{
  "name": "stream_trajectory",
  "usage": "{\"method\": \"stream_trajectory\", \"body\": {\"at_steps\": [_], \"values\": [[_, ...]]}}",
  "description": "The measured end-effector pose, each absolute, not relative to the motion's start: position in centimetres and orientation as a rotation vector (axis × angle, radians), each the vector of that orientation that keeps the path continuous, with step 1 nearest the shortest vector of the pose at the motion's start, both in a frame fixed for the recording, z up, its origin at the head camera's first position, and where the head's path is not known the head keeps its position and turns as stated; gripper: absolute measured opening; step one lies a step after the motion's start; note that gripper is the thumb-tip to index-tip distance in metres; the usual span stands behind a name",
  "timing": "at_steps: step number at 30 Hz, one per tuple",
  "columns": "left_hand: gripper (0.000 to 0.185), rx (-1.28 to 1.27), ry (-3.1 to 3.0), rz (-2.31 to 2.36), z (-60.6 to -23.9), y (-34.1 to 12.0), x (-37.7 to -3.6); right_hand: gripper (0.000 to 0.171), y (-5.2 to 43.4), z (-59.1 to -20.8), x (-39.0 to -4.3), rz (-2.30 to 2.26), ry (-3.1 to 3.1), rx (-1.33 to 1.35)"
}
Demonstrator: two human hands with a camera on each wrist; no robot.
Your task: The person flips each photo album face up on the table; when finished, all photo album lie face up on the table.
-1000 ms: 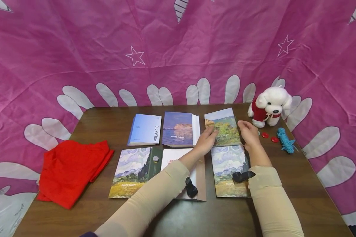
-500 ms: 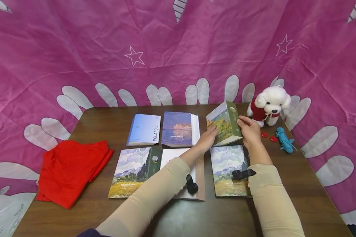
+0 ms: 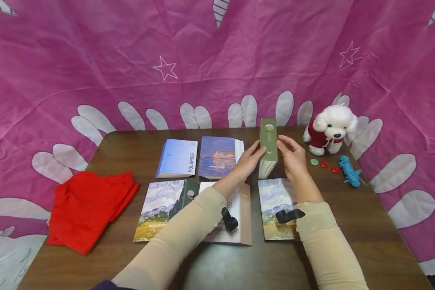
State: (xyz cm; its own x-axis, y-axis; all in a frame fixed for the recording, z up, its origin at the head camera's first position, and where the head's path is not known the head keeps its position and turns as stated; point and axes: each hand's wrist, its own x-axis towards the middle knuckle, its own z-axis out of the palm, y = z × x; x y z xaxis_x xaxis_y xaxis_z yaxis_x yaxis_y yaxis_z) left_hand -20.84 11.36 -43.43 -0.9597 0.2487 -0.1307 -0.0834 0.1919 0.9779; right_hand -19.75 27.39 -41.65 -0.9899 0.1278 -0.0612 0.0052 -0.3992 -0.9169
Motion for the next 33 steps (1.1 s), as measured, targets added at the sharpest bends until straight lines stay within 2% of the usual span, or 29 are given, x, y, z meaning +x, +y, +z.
{"method": "stream_trajectory", "body": {"at_steps": [8, 15, 28, 33], "values": [[0.067, 0.246, 2.275, 1.86, -42.7, 9.3, -21.1, 0.024, 26.1, -42.6, -20.6, 2.526, -1.823, -0.145], [0.07, 0.339, 2.463, 1.778, -42.4, 7.8, -21.4, 0.06, 25.5, -43.9, -21.5, 2.375, -2.275, -0.194], [0.064, 0.295, 2.513, 1.681, -43.4, 7.5, -21.8, 0.08, 26.6, -44.3, -22.7, 2.236, -2.65, -0.271], [0.064, 0.312, 2.494, 1.635, -43.5, 8.5, -21.6, 0.083, 27.8, -44.1, -22.7, 2.195, -2.687, -0.265]]}}
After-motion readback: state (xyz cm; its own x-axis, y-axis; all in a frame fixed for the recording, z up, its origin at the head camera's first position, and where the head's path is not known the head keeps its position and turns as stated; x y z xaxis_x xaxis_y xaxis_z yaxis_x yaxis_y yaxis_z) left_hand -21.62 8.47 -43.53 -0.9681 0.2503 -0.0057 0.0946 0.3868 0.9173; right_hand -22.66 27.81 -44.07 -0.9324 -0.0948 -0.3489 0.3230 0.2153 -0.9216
